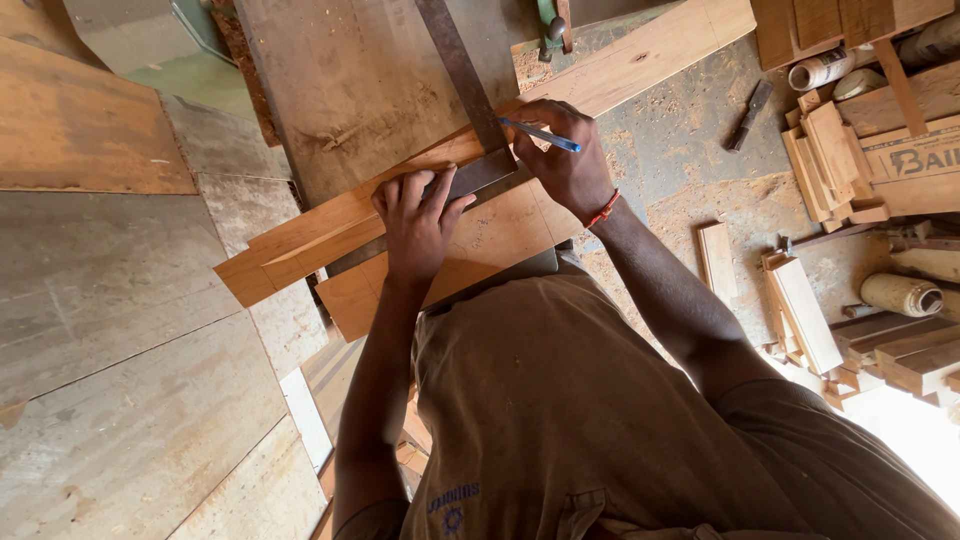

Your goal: The person uses a try square and a pencil to mark lines on multiple wooden planks, aligning the tool against the edges and drawing perpendicular lines.

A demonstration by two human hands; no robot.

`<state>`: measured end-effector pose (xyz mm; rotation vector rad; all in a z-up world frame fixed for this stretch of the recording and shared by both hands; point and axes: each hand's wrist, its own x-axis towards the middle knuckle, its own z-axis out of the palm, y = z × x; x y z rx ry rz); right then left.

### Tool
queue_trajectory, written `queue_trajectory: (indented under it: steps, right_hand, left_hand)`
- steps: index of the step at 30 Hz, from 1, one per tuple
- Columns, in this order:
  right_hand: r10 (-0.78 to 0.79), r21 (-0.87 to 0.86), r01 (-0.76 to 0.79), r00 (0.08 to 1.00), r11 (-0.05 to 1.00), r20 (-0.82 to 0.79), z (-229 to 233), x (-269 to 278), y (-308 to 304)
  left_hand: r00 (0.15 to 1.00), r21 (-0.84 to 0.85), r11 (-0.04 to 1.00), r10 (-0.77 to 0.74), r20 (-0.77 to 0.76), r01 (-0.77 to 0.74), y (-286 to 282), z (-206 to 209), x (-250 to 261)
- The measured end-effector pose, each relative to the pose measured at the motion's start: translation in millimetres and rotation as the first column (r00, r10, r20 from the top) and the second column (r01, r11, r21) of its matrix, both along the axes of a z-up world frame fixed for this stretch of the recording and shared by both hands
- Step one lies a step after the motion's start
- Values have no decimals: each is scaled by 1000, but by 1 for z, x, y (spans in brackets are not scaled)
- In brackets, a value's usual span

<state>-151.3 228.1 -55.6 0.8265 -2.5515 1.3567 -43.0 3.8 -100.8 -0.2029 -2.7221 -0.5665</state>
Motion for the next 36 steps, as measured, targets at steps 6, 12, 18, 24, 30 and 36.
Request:
queue_trajectory:
  steps: [6,12,18,24,30,36]
  right_hand:
    - [118,83,-129,985,988,125,12,3,18]
    - [18,-27,-11,953,1000,303,35,20,32]
    - [57,-140,-36,988,989,146,32,56,-12]
    - [477,-125,-465,873,877,101,30,85,-57]
    - [509,202,-520,854,830,107,32,67,-91]
    - [625,324,-556,762,765,-168,14,38,-108]
  left_hand:
    - [1000,19,1000,2,-3,-2,1,3,0]
    - [1000,106,994,0,9,-1,2,5,2]
    - [988,484,870,144,-62,-97,9,3,30]
    - [979,985,-146,170,115,-91,28,12,71]
    - [960,888,-445,179,217,-118,16,-5,75]
    - [971,877,-472,149,185,-95,7,-29,55]
